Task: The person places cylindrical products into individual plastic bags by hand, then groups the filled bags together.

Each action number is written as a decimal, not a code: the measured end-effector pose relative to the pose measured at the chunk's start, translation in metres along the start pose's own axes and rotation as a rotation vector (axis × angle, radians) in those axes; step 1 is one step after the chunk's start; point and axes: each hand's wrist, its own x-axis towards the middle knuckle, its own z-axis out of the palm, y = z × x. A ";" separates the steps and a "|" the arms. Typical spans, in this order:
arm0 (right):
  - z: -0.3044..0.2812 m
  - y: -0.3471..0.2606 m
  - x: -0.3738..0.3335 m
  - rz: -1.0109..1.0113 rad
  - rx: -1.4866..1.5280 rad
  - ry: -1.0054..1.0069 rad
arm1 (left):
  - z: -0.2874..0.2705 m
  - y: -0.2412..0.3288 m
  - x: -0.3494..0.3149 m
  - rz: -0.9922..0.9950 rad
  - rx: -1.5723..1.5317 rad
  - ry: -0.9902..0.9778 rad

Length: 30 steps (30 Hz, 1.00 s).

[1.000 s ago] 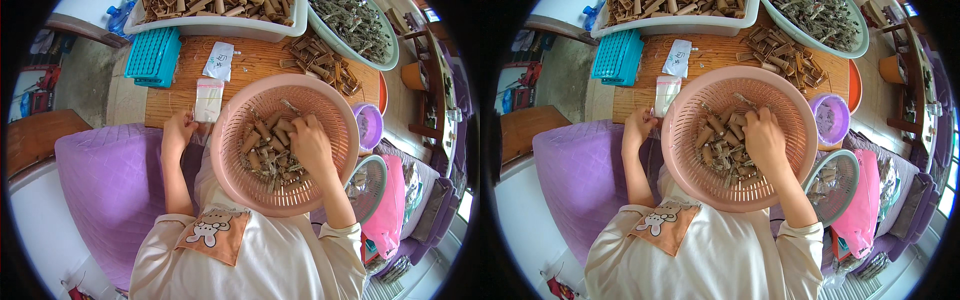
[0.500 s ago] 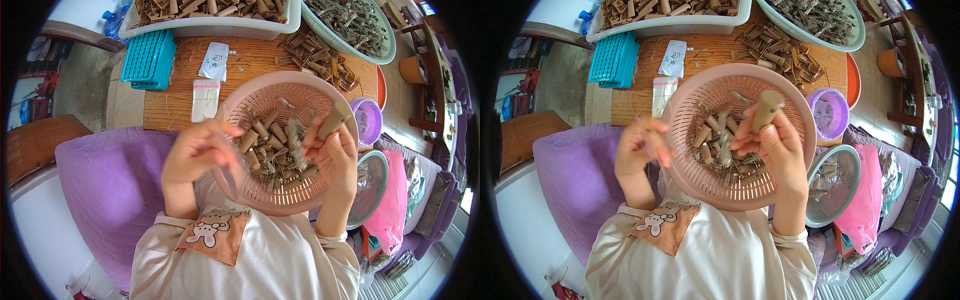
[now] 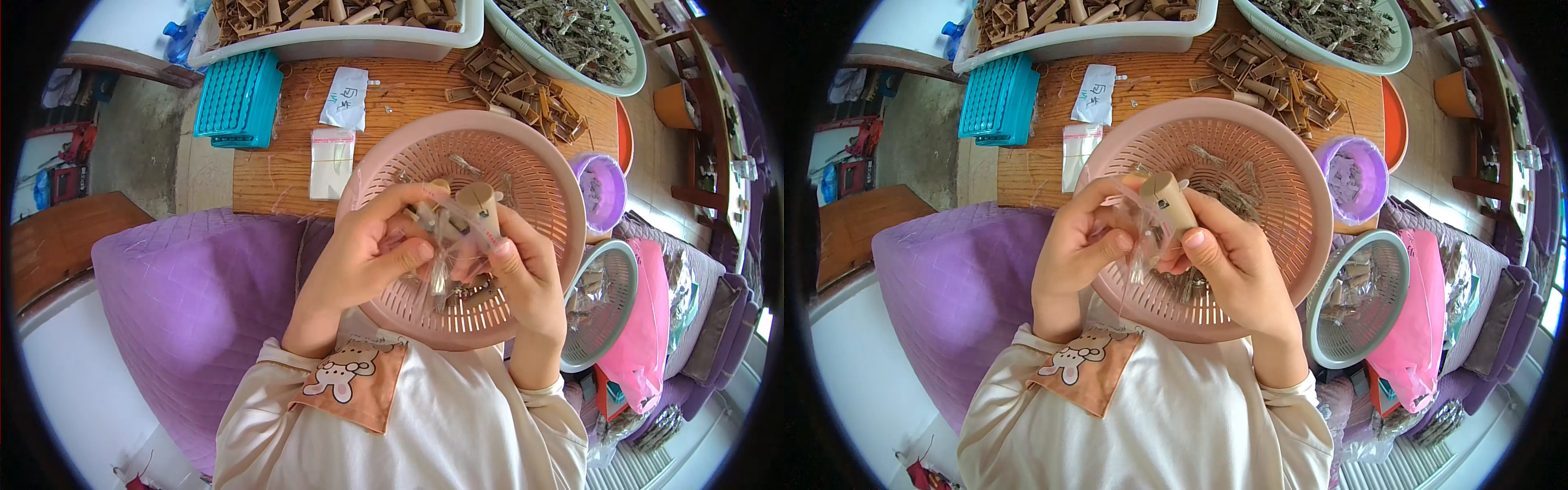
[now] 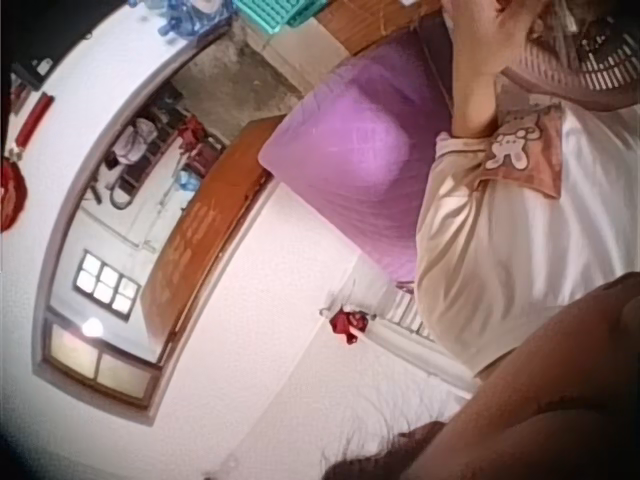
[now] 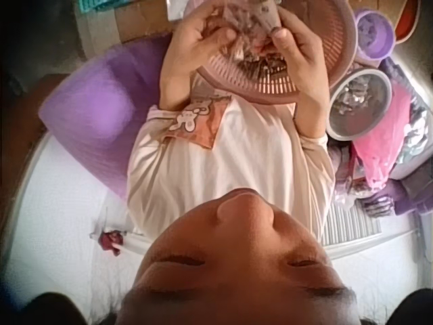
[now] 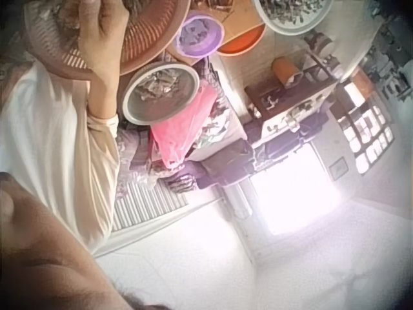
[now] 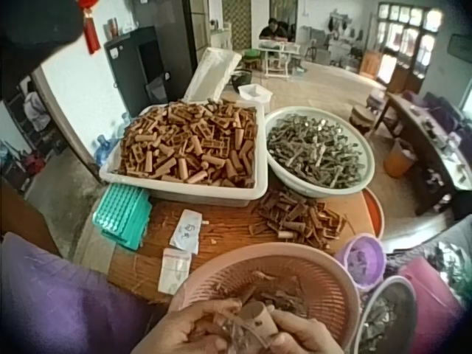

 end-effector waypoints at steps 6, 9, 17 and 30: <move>-0.002 -0.001 0.001 -0.077 0.011 -0.113 | -0.005 -0.012 0.007 -0.147 -0.386 -0.261; -0.001 0.000 0.002 -0.072 -0.062 -0.102 | 0.000 -0.011 0.007 -0.122 -0.335 -0.233; 0.004 -0.005 0.003 0.010 -0.148 -0.016 | -0.008 -0.016 0.004 -0.134 -0.421 -0.192; 0.014 0.019 0.013 -0.011 0.038 0.253 | 0.013 -0.004 0.007 0.132 0.004 0.255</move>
